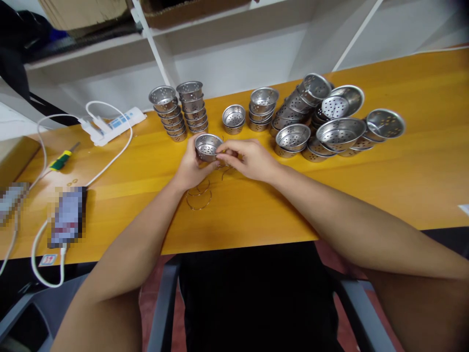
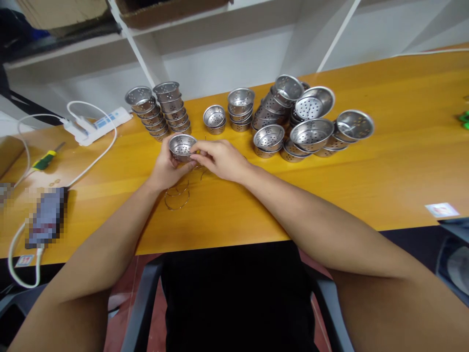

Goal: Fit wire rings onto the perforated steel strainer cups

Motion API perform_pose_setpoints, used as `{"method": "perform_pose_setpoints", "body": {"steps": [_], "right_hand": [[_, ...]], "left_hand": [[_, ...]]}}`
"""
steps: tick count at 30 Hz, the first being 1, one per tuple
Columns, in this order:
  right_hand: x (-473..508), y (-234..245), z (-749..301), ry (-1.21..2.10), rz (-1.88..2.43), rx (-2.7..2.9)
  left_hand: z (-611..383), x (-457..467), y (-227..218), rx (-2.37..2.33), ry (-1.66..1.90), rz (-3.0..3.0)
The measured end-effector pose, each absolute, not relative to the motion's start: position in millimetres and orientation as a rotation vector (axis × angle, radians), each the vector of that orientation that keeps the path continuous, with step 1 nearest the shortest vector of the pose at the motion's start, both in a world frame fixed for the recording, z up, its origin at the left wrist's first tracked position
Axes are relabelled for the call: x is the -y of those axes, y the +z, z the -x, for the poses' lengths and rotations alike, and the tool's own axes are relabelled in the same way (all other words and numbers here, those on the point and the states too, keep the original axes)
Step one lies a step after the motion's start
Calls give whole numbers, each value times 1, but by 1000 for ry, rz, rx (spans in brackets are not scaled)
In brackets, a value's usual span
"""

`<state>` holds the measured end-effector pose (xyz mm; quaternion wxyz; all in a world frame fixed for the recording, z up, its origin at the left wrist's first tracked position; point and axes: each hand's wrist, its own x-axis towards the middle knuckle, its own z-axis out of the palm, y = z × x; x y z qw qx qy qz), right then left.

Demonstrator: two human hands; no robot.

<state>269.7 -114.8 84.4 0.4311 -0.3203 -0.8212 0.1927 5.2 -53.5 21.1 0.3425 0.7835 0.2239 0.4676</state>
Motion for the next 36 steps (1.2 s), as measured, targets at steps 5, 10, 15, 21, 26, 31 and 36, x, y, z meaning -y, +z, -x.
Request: {"method": "perform_pose_setpoints", "body": {"steps": [5,10,15,21,26,31,36], "right_hand": [[100,82,-282,395,959,1925],[80,76,-300,270,1080,1870],[69,68,-308,323,1167,1875],[64,61,-312,387,1194,1854],[61,57,-311,471,1167,1846],[60,55,-309,521,1131,1855],[65,55,-306,498,1067,1876]], "left_hand": [[-2,49,16,-667,1243,-2023],[1,53,18,-717,1227,-2036],[-3,59,25,-803,1198,-1992],[-4,61,28,-845,1153,-1937],[-4,62,29,-876,1141,-1941],[-3,63,30,-871,1111,-1939],[-2,63,30,-865,1114,-1950]]}}
